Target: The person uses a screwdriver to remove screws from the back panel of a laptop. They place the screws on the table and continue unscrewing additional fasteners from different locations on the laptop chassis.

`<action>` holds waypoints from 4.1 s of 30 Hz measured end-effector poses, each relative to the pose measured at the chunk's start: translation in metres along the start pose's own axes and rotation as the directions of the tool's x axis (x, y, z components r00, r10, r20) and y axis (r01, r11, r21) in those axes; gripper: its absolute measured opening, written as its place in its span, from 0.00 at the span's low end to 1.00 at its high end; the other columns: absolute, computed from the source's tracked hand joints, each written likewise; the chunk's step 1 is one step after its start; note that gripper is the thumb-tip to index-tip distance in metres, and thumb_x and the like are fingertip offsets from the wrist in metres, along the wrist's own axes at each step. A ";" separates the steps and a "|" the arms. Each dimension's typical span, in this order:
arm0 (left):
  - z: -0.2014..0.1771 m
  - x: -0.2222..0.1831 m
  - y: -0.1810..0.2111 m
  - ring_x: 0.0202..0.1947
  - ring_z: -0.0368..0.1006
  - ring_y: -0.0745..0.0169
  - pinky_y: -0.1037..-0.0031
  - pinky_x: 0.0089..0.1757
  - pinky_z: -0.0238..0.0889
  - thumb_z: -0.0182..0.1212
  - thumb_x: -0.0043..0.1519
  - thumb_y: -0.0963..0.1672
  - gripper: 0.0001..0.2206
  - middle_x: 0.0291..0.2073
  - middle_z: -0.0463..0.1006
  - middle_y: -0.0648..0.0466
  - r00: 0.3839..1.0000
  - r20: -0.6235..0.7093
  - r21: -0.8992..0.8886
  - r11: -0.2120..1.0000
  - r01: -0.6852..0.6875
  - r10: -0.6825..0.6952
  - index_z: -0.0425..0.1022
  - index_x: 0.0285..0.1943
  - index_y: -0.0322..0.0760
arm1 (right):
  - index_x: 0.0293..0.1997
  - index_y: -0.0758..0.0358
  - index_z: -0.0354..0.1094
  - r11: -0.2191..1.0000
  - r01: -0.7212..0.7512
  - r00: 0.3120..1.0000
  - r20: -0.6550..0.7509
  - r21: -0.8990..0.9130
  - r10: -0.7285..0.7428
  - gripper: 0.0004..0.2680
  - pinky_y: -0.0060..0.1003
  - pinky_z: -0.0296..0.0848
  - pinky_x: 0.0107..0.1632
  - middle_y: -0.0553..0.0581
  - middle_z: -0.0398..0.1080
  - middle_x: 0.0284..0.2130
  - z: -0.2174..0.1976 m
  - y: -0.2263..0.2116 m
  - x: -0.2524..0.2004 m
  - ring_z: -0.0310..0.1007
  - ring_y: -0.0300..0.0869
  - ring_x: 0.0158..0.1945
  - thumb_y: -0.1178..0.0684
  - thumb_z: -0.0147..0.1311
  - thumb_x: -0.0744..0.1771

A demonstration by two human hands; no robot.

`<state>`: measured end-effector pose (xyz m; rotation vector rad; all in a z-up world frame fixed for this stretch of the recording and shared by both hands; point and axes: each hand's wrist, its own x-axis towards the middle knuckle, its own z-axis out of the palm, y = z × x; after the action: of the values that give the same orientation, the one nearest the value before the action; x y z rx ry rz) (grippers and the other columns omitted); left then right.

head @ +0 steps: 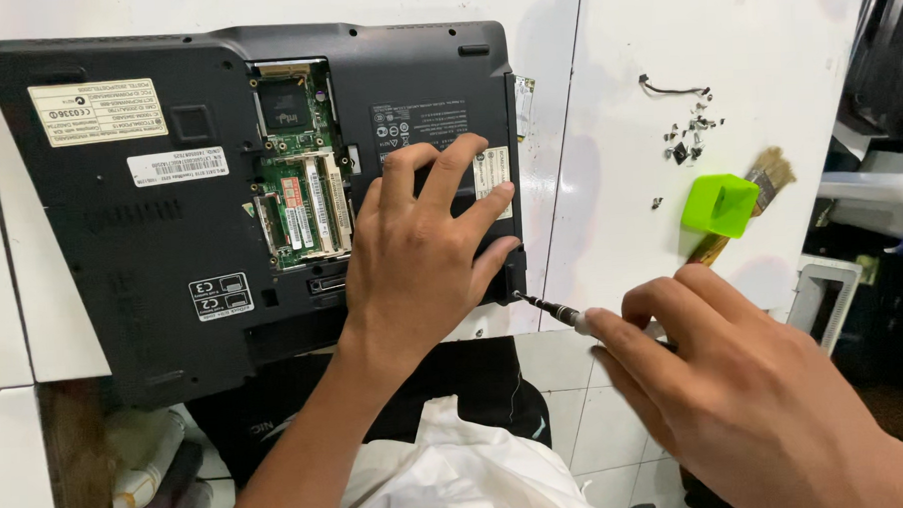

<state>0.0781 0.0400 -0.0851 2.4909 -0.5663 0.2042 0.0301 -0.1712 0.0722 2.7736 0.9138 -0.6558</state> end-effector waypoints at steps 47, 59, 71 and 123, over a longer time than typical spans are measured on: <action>0.009 -0.052 0.027 0.45 0.70 0.50 0.61 0.41 0.59 0.79 0.57 0.39 0.08 0.41 0.84 0.58 0.997 -0.022 -0.338 0.937 -0.082 0.079 0.86 0.44 0.36 | 0.34 0.48 0.63 0.989 -0.147 0.986 0.070 -0.027 0.149 0.13 0.47 0.67 0.19 0.46 0.62 0.19 0.019 0.005 -0.011 0.65 0.46 0.21 0.38 0.48 0.75; 0.001 -0.036 0.028 0.41 0.68 0.49 0.58 0.37 0.56 0.82 0.56 0.43 0.08 0.36 0.81 0.55 0.985 0.032 -0.262 0.952 -0.156 0.170 0.87 0.40 0.42 | 0.45 0.52 0.71 1.000 0.007 0.986 -0.168 0.023 -0.003 0.04 0.43 0.66 0.23 0.48 0.68 0.27 0.014 0.013 -0.010 0.67 0.45 0.27 0.48 0.57 0.71; 0.000 -0.013 0.046 0.34 0.69 0.50 0.72 0.36 0.69 0.77 0.60 0.35 0.05 0.31 0.83 0.49 0.973 -0.104 -0.461 0.857 -0.230 0.205 0.83 0.37 0.27 | 0.44 0.58 0.82 0.713 -0.157 0.772 -0.365 0.683 0.520 0.07 0.24 0.73 0.26 0.51 0.79 0.35 0.069 0.049 -0.051 0.74 0.32 0.30 0.53 0.69 0.64; 0.050 0.075 0.096 0.34 0.85 0.56 0.68 0.39 0.84 0.80 0.50 0.34 0.18 0.33 0.87 0.38 0.878 0.339 -0.841 0.309 0.444 -0.337 0.85 0.50 0.27 | 0.47 0.67 0.81 0.429 0.150 0.319 -0.454 0.891 0.832 0.06 0.41 0.77 0.36 0.59 0.78 0.31 0.212 0.065 -0.051 0.79 0.50 0.32 0.61 0.67 0.66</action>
<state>0.1048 -0.0860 -0.0588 1.4360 -0.0021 -0.3670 -0.0438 -0.3072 -0.0937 4.0026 -0.4711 1.0281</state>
